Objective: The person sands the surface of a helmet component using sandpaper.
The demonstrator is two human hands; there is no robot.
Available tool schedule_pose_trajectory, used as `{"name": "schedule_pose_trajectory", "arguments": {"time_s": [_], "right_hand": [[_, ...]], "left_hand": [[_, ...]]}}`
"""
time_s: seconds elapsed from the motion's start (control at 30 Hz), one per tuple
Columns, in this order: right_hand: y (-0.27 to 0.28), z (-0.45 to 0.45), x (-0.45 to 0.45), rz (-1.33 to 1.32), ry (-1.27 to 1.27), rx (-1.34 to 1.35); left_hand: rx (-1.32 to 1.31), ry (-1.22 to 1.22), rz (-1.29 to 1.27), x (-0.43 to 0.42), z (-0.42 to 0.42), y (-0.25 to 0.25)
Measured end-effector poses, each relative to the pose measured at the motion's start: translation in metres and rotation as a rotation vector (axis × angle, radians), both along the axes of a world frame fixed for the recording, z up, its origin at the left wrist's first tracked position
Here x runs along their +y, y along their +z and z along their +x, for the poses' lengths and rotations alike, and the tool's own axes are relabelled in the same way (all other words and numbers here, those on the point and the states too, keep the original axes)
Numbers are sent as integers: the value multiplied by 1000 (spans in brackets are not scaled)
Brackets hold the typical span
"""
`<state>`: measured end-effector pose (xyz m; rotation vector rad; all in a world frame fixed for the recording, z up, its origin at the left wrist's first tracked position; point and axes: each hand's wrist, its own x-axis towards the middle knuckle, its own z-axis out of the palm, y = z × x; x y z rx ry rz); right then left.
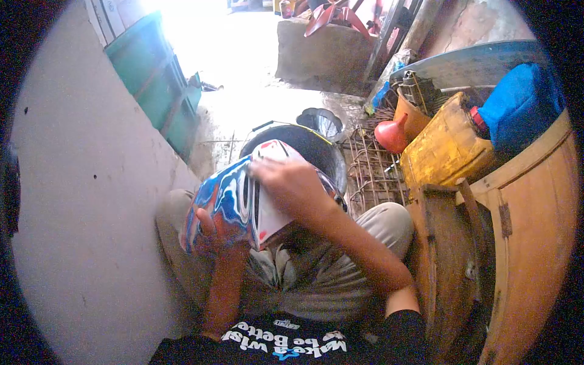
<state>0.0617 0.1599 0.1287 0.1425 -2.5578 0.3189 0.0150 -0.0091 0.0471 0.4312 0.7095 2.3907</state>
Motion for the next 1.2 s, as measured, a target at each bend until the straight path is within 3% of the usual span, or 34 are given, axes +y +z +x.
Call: {"name": "schedule_pose_trajectory", "arguments": {"time_s": [0.07, 0.13, 0.17, 0.2, 0.27, 0.3, 0.37, 0.4, 0.43, 0.47, 0.5, 0.53, 0.57, 0.6, 0.63, 0.67, 0.7, 0.73, 0.77, 0.8, 0.87, 0.93, 0.97, 1.0, 1.07, 1.1, 1.2], "right_hand": [[3, 4, -14, 91, -76, -294], [-2, 17, -50, 13, 200, 13], [5, 19, -58, -7, 237, 50], [5, 11, -47, 6, 131, -86], [8, -10, -12, 43, -94, -359], [6, -7, -16, 13, -25, -264], [-1, 1, -35, -28, 120, -59], [-1, 5, -46, -55, 198, 36], [6, 11, -56, -33, 220, 67], [8, 6, -51, -35, 123, -66], [13, -2, -37, -37, 24, -198], [18, -11, -26, -33, -72, -332], [3, -20, -16, -87, -15, -100], [3, -16, -23, -79, 43, -48], [2, -7, -38, -65, 107, 1], [1, 0, -51, -56, 172, 46], [-1, 1, -60, -56, 257, 175], [5, -2, -54, -30, 133, -22], [14, -9, -40, -8, 7, -218], [22, -14, -25, 19, -120, -415], [7, -15, -16, -37, -49, -210], [6, 5, -40, -4, 33, -160], [5, 13, -52, -3, 149, 8], [10, 17, -55, -17, 212, 6], [14, 15, -32, -92, 32, -219], [10, 0, -14, -30, -43, -105], [2, 21, -23, 11, -23, -194]], "left_hand": [[58, -20, 46, 1, -7, -6], [26, 125, -116, 4, -11, -48], [2, 111, -94, 2, -9, -51], [-22, 97, -72, 1, -8, -53], [-81, -109, 209, 5, -4, -17], [-83, -156, 234, 3, -3, -14], [-178, -303, 613, 12, -8, -34], [-230, -315, 673, 12, -4, -31], [-283, -327, 733, 13, 0, -28], [-335, -339, 794, 14, 3, -24], [-187, -221, 427, 7, -1, -14], [-120, -176, 323, 5, -6, -17], [-52, -134, 215, 4, -10, -21], [12, -95, 107, 3, -15, -24], [69, -62, 140, 9, -31, -38], [-69, -148, 354, 9, -21, -52], [-227, -248, 575, 11, -8, -34], [-379, -351, 770, 12, 4, -16], [-205, -246, 400, 7, -1, -6], [-166, -207, 280, 4, -2, -8], [-90, -147, 33, -2, -4, -11], [-163, -150, 126, 6, -5, -29], [-165, -218, 331, 8, -8, -33], [-170, -308, 528, 11, -11, -37], [-35, -104, 10, -1, -5, -6], [-21, -121, 50, 0, -6, -7], [6, -147, 102, 0, -7, -15]]}}
